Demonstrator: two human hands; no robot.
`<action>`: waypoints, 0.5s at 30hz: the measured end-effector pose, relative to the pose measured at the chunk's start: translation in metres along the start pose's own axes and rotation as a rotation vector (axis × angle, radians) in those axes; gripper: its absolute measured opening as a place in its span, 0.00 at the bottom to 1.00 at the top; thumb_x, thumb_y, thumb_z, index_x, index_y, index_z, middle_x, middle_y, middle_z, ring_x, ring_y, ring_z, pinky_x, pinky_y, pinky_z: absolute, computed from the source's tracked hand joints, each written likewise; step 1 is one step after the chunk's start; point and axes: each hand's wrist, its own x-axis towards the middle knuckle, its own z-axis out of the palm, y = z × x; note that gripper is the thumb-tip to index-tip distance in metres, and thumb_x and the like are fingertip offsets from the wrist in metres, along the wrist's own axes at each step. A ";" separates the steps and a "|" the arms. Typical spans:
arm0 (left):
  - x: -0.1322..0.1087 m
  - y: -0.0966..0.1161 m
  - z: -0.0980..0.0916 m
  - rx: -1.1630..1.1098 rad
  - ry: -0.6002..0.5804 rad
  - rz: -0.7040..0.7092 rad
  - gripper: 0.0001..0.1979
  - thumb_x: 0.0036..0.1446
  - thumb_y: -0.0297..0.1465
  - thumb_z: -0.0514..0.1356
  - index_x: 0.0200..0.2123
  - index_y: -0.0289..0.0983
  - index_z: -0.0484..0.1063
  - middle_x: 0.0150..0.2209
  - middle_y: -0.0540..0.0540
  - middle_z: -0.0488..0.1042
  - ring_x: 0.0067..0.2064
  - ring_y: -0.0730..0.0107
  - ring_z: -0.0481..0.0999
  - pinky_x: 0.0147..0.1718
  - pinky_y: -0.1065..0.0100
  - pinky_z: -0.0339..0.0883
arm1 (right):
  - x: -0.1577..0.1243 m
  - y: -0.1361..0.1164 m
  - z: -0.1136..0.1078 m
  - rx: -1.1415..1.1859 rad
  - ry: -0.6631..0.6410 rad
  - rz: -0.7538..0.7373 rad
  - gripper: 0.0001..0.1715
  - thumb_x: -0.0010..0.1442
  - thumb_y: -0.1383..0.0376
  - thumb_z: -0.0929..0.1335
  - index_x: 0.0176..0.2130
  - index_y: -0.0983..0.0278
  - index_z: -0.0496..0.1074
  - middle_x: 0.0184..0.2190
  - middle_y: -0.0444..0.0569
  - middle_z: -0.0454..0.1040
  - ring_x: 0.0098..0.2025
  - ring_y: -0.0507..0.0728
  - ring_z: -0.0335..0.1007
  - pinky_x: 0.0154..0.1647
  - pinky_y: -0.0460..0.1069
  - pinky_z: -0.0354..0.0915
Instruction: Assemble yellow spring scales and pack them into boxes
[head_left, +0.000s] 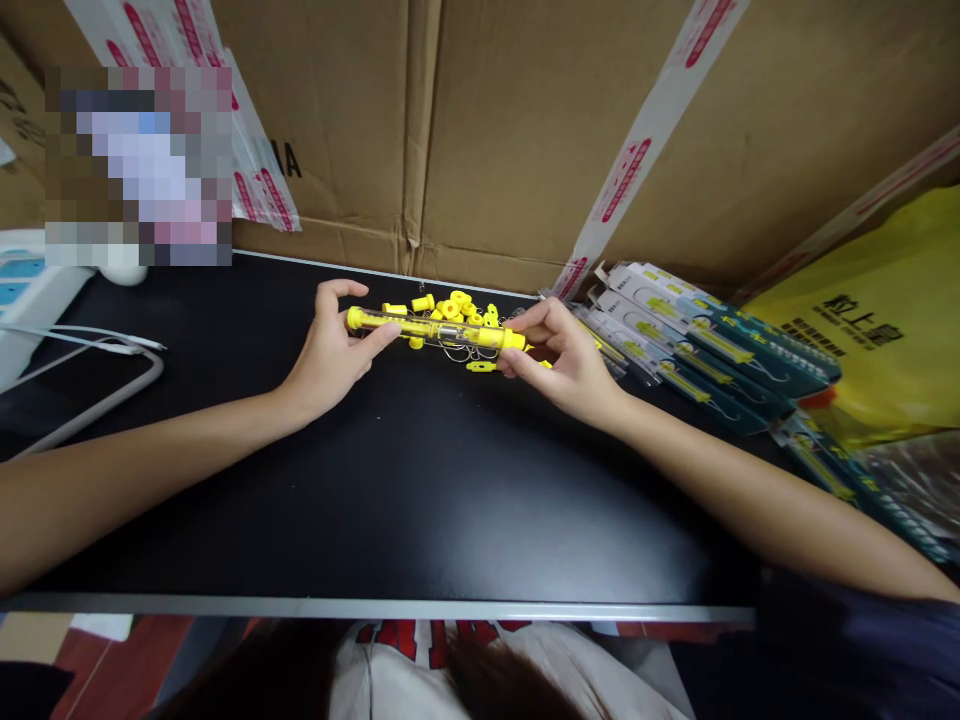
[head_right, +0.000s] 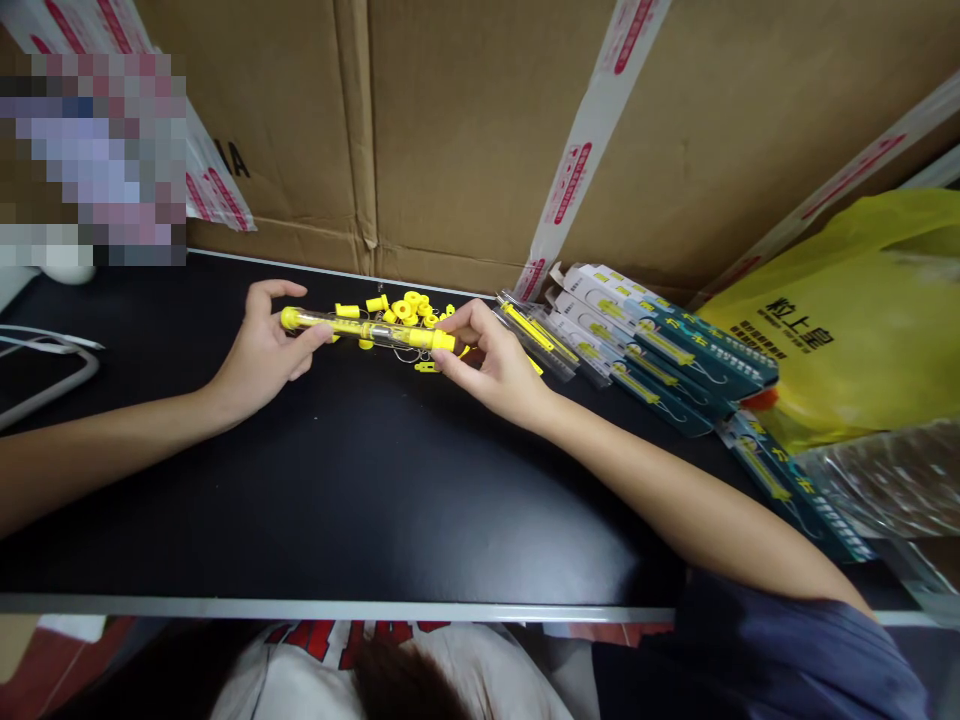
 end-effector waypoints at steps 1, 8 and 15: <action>0.000 0.000 0.001 -0.043 -0.007 -0.014 0.21 0.51 0.32 0.64 0.44 0.43 0.55 0.29 0.57 0.65 0.15 0.87 0.59 0.14 0.77 0.52 | 0.000 0.001 0.001 0.010 0.002 0.002 0.19 0.59 0.54 0.71 0.41 0.61 0.61 0.33 0.46 0.75 0.31 0.51 0.73 0.28 0.47 0.68; 0.003 -0.002 0.004 -0.177 -0.003 -0.126 0.22 0.50 0.31 0.65 0.37 0.42 0.51 0.28 0.59 0.68 0.13 0.85 0.66 0.09 0.80 0.47 | -0.002 0.003 0.004 0.005 0.010 0.005 0.17 0.60 0.56 0.70 0.40 0.61 0.60 0.32 0.45 0.75 0.31 0.52 0.74 0.29 0.47 0.69; 0.002 0.006 0.004 -0.194 0.044 -0.147 0.19 0.50 0.27 0.65 0.35 0.40 0.54 0.34 0.50 0.77 0.15 0.84 0.68 0.08 0.80 0.51 | -0.004 0.000 0.007 0.008 0.022 0.014 0.17 0.60 0.56 0.70 0.40 0.60 0.60 0.32 0.45 0.75 0.31 0.52 0.74 0.30 0.48 0.70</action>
